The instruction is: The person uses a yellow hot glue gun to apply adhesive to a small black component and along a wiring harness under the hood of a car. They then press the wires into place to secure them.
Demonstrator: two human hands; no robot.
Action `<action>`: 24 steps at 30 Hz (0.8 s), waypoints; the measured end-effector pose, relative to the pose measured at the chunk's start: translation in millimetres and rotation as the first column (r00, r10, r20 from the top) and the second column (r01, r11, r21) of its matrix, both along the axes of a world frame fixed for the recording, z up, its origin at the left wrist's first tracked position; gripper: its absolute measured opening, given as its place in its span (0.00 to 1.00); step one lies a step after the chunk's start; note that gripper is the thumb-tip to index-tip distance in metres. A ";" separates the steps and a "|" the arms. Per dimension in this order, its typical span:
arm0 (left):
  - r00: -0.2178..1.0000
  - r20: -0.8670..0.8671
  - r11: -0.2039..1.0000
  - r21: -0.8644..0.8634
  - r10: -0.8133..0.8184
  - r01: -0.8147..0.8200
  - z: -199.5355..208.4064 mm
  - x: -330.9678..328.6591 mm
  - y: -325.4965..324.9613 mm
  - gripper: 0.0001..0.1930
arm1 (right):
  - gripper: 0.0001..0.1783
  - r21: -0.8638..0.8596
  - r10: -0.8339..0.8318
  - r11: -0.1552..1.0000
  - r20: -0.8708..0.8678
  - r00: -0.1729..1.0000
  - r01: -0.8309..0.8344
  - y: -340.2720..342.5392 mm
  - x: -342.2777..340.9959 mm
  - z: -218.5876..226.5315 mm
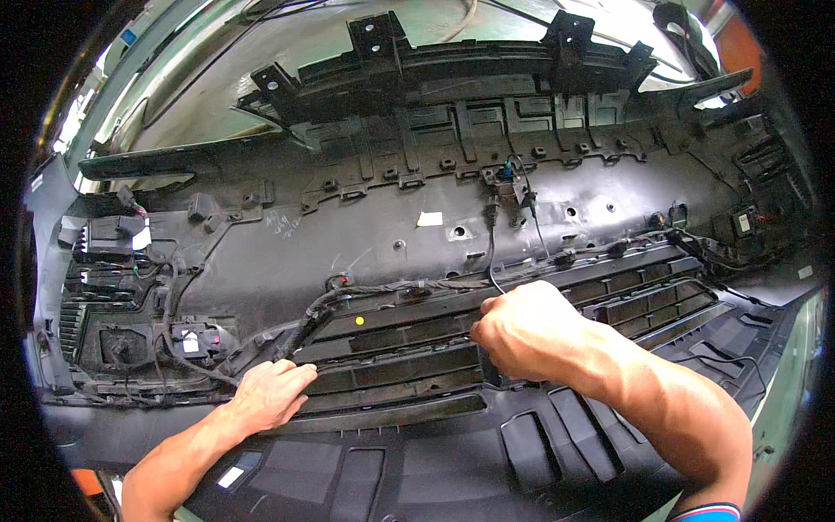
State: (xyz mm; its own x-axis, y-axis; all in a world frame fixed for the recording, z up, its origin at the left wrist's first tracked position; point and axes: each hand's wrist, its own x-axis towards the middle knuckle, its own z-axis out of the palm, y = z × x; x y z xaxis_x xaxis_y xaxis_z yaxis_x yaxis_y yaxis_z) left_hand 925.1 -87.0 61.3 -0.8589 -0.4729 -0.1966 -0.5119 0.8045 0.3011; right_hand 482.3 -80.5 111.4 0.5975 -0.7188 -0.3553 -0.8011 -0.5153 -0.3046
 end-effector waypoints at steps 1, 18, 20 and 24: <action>1.000 -0.007 1.000 0.003 0.005 -0.005 0.1 0.7 0.2 0.27 | 0.07 -0.001 0.004 1.000 0.002 1.000 -0.004 -0.6 -0.3 0.2; 1.000 0.006 0.999 0.031 0.008 -0.008 0.5 0.8 -2.3 0.27 | 0.06 0.012 0.010 1.000 0.016 1.000 -0.011 -4.2 0.8 2.1; 0.998 0.057 0.998 0.054 0.029 -0.032 0.7 -0.1 -2.1 0.26 | 0.06 -0.010 -0.011 1.000 0.023 1.000 0.011 -4.2 0.8 1.8; 0.995 0.094 0.995 0.094 0.033 -0.042 1.6 0.2 -2.3 0.31 | 0.07 -0.005 -0.012 1.000 -0.024 1.000 0.011 -5.0 1.4 -1.4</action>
